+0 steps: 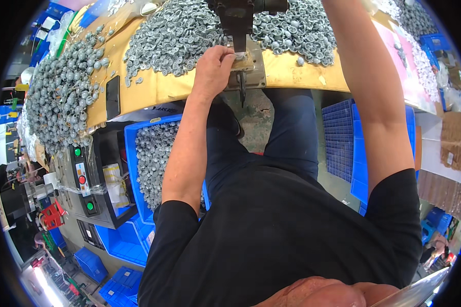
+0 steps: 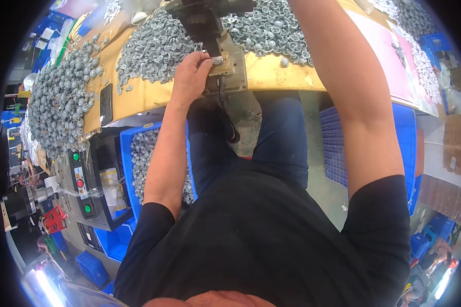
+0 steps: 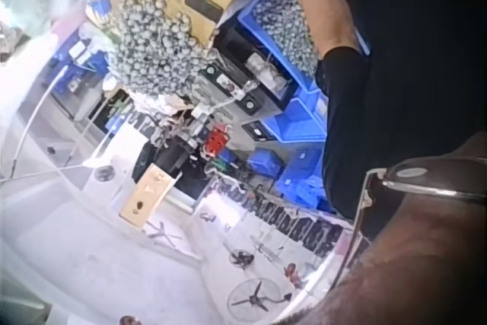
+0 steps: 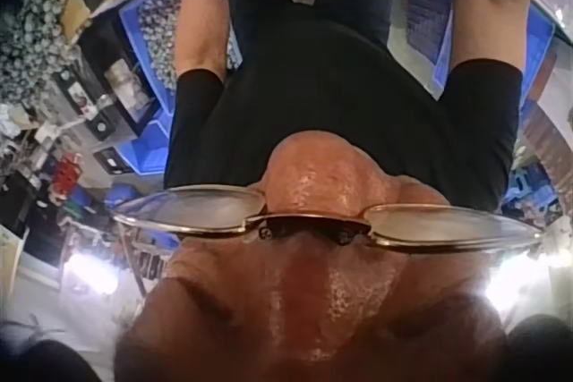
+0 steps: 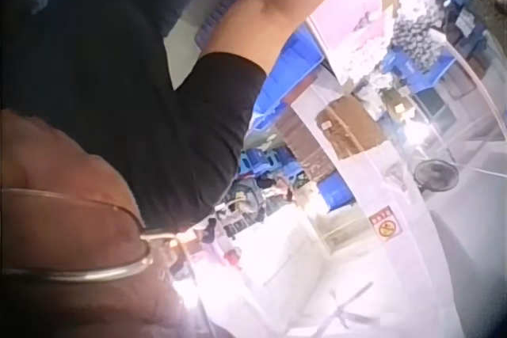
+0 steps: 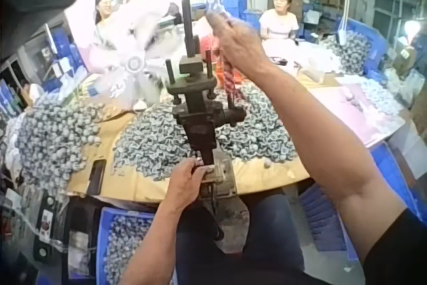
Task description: The person repeatedly positions components into a press machine fixture by hand and pulls the lever to fasten them.
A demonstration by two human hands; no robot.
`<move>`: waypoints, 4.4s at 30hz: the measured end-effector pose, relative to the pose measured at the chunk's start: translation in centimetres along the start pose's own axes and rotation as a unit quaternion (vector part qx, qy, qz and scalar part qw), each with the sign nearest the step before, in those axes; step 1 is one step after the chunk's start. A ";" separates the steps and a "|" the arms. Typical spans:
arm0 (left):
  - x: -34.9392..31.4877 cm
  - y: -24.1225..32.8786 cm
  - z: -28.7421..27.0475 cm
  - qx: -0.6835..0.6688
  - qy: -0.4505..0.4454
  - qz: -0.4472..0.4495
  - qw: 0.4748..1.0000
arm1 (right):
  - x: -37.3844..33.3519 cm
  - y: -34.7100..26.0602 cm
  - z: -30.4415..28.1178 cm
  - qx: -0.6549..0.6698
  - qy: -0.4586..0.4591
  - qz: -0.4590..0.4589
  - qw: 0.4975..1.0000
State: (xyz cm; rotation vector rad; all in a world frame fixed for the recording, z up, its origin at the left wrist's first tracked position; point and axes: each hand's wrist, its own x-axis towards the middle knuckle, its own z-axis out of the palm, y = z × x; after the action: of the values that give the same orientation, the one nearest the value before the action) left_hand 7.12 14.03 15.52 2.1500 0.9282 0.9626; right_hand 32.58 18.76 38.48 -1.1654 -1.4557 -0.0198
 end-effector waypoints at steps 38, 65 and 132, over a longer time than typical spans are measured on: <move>-0.1 -17.4 -16.0 0.331 0.188 -0.185 0.906 | -30.8 7.0 1.1 -0.272 -0.131 0.127 0.945; 0.5 -25.5 -32.7 0.387 0.131 -0.427 0.807 | -30.5 6.7 1.4 -0.273 -0.145 0.143 0.940; -3.1 -14.7 -14.1 0.415 0.235 -0.119 0.871 | -30.1 6.0 1.2 -0.273 -0.135 0.139 0.942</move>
State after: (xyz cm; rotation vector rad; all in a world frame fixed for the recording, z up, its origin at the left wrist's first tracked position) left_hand -10.80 23.34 11.33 2.3851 2.1098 1.1041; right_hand 29.11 3.82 11.81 -1.8841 -1.5584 -0.0732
